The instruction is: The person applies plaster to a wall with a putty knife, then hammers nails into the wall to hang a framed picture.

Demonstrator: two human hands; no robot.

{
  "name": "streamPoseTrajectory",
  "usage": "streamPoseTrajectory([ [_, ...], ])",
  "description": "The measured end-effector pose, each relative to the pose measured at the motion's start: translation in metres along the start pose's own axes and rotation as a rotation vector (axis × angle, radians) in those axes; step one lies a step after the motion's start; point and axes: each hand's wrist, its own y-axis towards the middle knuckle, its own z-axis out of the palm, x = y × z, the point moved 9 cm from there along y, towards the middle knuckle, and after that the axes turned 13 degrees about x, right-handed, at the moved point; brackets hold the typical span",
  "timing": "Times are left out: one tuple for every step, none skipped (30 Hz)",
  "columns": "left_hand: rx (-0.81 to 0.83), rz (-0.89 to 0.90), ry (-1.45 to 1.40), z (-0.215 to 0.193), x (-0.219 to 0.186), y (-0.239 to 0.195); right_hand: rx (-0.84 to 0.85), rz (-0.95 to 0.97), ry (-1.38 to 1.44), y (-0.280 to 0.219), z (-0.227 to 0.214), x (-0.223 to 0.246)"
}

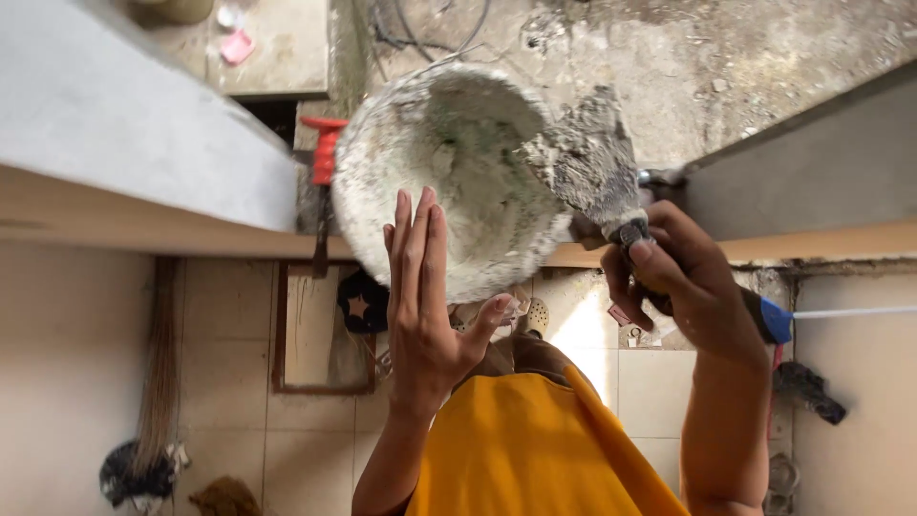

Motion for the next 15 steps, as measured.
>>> streamPoseTrajectory([
  [0.018,0.03,0.01,0.005,-0.009,0.004,-0.06,-0.015,0.02,-0.014,-0.004,-0.005],
  [0.035,0.06,0.021,0.011,-0.019,0.008,-0.12,-0.031,0.042,-0.026,-0.008,-0.011],
  [0.051,0.094,0.031,0.018,-0.029,0.012,-0.181,-0.051,0.063,-0.039,-0.013,-0.013],
  [0.075,0.112,0.019,0.026,-0.038,0.015,-0.208,-0.078,0.121,-0.053,-0.015,-0.015],
  [0.098,0.125,0.011,0.034,-0.048,0.016,-0.228,-0.104,0.182,-0.064,-0.015,-0.018],
  [0.121,0.139,0.004,0.043,-0.057,0.017,-0.248,-0.132,0.243,-0.076,-0.016,-0.02],
  [0.134,0.163,0.012,0.051,-0.067,0.017,-0.272,-0.12,0.249,-0.088,-0.019,-0.024],
  [0.147,0.188,0.019,0.061,-0.077,0.017,-0.295,-0.107,0.255,-0.1,-0.023,-0.028],
  [0.16,0.204,0.028,0.07,-0.087,0.015,-0.315,-0.088,0.265,-0.114,-0.027,-0.035],
  [0.169,0.211,0.024,0.079,-0.095,0.013,-0.31,-0.057,0.322,-0.125,-0.031,-0.044],
  [0.17,0.223,0.025,0.087,-0.104,0.011,-0.297,-0.029,0.376,-0.132,-0.037,-0.054],
  [0.171,0.225,0.028,0.095,-0.111,0.009,-0.283,0.0,0.43,-0.141,-0.043,-0.065],
  [0.166,0.226,0.03,0.102,-0.12,0.007,-0.319,0.04,0.412,-0.151,-0.052,-0.075],
  [0.16,0.225,0.032,0.109,-0.129,0.005,-0.355,0.079,0.394,-0.161,-0.059,-0.085],
  [0.139,0.225,0.043,0.114,-0.138,0.004,-0.385,0.112,0.368,-0.17,-0.069,-0.091],
])
